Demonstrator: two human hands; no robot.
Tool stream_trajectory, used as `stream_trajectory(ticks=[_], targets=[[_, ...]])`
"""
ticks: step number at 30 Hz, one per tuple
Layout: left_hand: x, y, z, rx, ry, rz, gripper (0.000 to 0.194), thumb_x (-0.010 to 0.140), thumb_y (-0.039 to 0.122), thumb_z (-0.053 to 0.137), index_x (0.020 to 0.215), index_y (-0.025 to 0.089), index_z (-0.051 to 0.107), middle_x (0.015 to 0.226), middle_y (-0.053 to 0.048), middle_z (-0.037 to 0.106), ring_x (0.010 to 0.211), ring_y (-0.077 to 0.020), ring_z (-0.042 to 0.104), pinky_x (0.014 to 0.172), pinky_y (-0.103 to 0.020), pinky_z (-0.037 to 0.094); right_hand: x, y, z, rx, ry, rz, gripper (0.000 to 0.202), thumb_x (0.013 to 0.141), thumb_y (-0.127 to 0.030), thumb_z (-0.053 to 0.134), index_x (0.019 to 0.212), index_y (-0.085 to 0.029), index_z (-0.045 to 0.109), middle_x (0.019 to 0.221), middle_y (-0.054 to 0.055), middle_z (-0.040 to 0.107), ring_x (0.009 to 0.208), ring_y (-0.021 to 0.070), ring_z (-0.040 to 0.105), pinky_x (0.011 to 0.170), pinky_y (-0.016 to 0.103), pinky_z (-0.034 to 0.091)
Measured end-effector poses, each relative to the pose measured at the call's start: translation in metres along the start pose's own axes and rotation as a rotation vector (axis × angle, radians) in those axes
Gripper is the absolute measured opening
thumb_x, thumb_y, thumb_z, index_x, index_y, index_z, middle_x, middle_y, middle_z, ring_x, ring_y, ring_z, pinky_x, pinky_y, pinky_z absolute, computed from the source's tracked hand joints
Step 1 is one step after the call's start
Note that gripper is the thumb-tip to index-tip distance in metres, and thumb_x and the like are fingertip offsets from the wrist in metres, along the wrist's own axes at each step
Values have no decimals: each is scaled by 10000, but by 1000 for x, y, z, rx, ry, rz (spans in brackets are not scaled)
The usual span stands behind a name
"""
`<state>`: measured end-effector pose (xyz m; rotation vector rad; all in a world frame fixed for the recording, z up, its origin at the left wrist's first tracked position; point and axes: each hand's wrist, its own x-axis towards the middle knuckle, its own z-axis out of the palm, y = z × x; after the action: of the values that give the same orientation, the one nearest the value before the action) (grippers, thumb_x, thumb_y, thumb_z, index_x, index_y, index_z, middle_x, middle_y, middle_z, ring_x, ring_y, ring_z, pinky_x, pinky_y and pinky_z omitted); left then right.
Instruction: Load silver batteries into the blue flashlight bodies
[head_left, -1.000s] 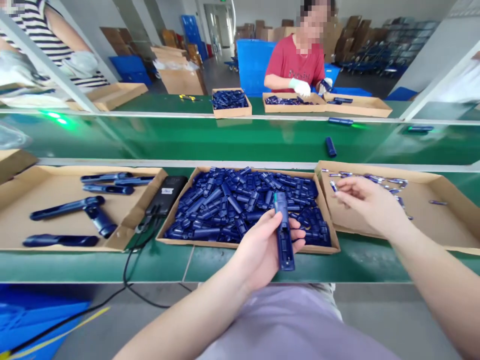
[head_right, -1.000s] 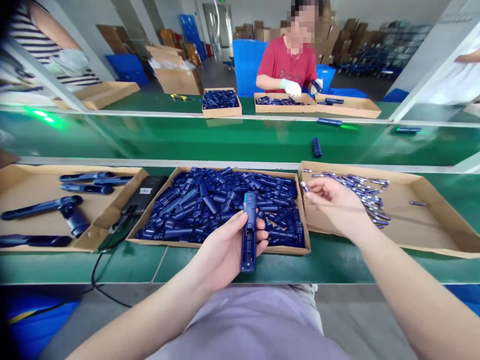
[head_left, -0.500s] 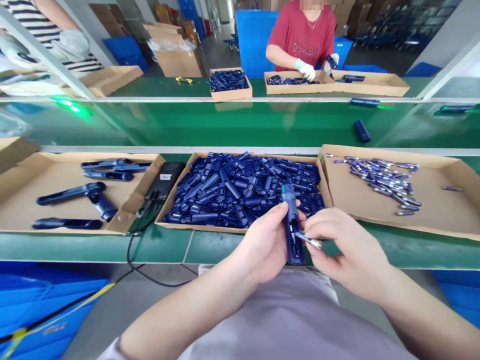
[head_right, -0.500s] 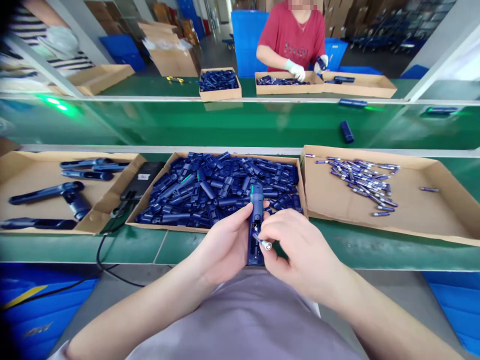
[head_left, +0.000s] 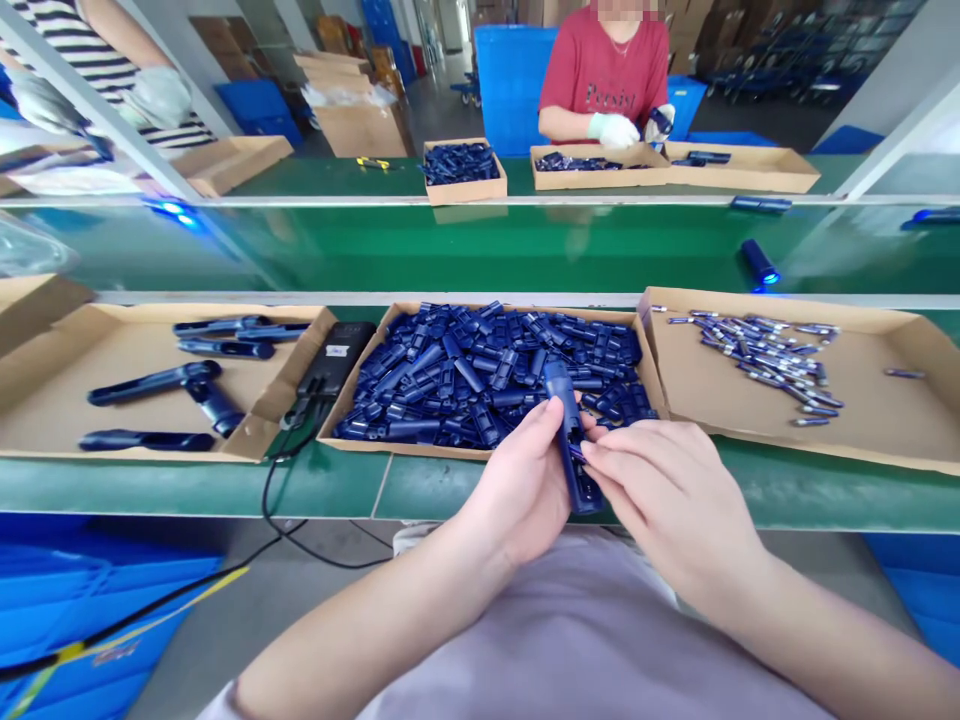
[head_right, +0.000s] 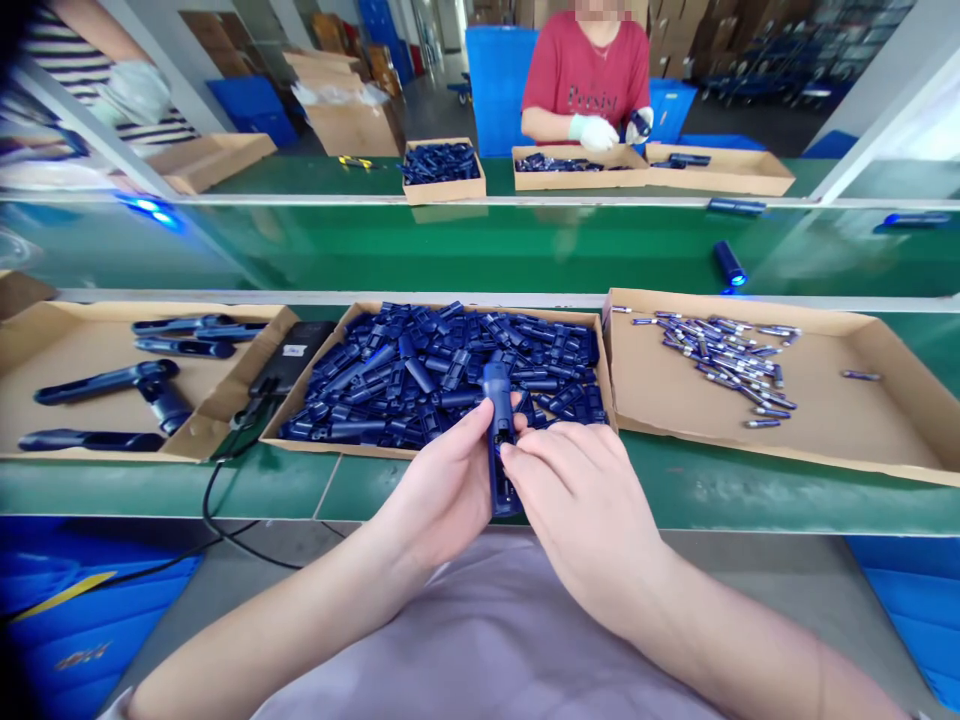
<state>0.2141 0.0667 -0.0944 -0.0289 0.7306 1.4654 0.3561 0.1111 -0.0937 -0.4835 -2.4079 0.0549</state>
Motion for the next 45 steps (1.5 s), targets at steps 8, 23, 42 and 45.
stream_trajectory(ticks=[8,23,42,45], targets=[[3,1,-3,-65,106,53,187,952,284,532,1043,135,596,920,-72,594,799,-122,604,725,-227,520,-6,-15,5,89,-90,-68,292,1018,-239,446,1199,-92,621,1257,67,639,1256,248,503,1038,423,363],[1,2,3,-60,-32,316,191,948,302,547,1102,197,586,910,-34,591,836,-129,605,901,-346,525,-14,-16,1,232,-89,150,493,984,-171,418,1466,-89,352,1545,130,311,1444,206,268,1186,392,291],[-1,8,-1,123,75,191,245,931,339,575,1126,198,620,885,-22,602,800,-120,600,851,-330,549,-11,55,-8,-109,-24,318,345,991,-259,412,1243,-115,598,1354,149,532,1282,251,480,1081,435,399],[-2,11,-4,207,92,70,323,930,391,560,1147,159,621,797,-20,559,668,-101,541,653,-251,533,-35,99,-7,-263,-302,555,390,997,-354,372,966,-105,670,966,152,667,944,263,631,853,403,496]])
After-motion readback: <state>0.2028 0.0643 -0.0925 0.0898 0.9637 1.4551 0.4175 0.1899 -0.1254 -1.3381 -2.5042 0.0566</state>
